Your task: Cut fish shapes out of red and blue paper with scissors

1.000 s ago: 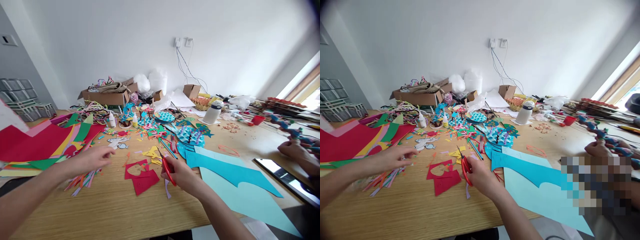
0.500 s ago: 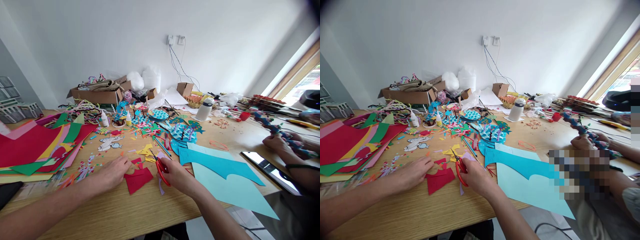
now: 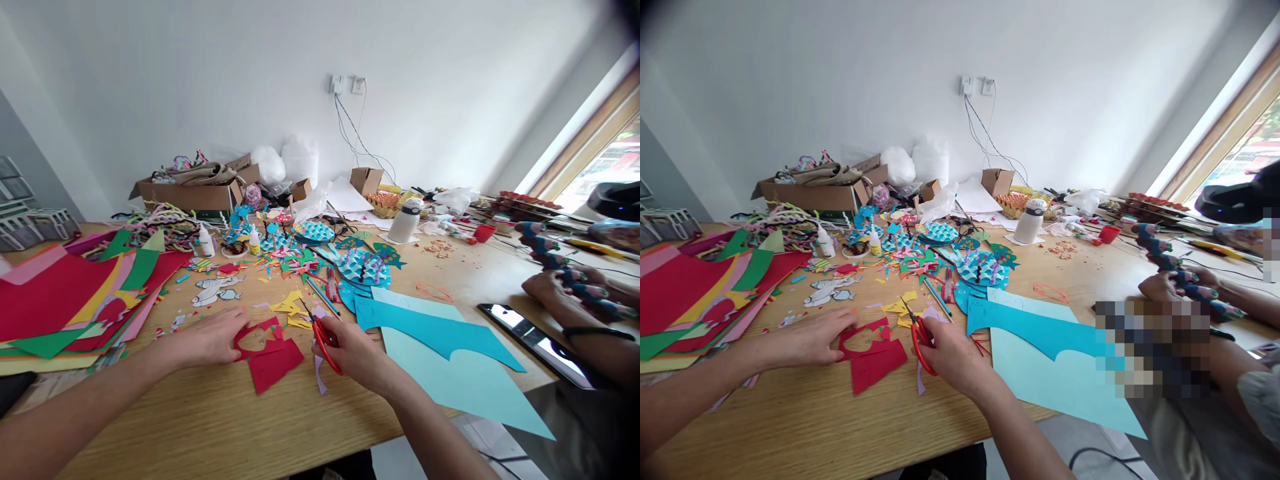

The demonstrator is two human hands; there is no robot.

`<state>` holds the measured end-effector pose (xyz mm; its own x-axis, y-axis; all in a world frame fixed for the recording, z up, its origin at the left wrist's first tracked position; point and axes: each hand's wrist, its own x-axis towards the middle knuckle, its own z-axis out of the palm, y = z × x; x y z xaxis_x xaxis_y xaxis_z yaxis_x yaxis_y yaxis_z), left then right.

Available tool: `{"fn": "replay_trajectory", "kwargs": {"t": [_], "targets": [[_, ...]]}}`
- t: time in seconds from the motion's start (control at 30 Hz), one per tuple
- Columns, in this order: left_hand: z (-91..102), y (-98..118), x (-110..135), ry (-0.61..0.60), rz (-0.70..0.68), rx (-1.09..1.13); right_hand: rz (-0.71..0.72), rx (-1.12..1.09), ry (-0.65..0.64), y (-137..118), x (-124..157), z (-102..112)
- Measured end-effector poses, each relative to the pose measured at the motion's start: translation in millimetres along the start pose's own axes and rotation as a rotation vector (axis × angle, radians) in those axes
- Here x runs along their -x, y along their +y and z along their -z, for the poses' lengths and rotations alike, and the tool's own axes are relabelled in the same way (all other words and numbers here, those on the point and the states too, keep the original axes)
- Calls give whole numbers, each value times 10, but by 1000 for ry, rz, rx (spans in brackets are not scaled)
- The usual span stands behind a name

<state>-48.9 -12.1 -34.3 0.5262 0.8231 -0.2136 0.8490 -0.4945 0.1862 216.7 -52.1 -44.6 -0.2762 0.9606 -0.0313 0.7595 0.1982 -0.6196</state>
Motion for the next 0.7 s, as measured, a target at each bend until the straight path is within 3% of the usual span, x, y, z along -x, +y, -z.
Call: {"fn": "replay_trajectory", "kwargs": {"t": [0.47,0.6,0.7], "targets": [[-26,35,-95,72,-70,78,22,-7,7,24,51,-25],[110,-69,-113,144,-16,100,14,-78,42,0,83,20],[303,-157,-127,194,5,122,1,-295,100,-14,88,83]]}}
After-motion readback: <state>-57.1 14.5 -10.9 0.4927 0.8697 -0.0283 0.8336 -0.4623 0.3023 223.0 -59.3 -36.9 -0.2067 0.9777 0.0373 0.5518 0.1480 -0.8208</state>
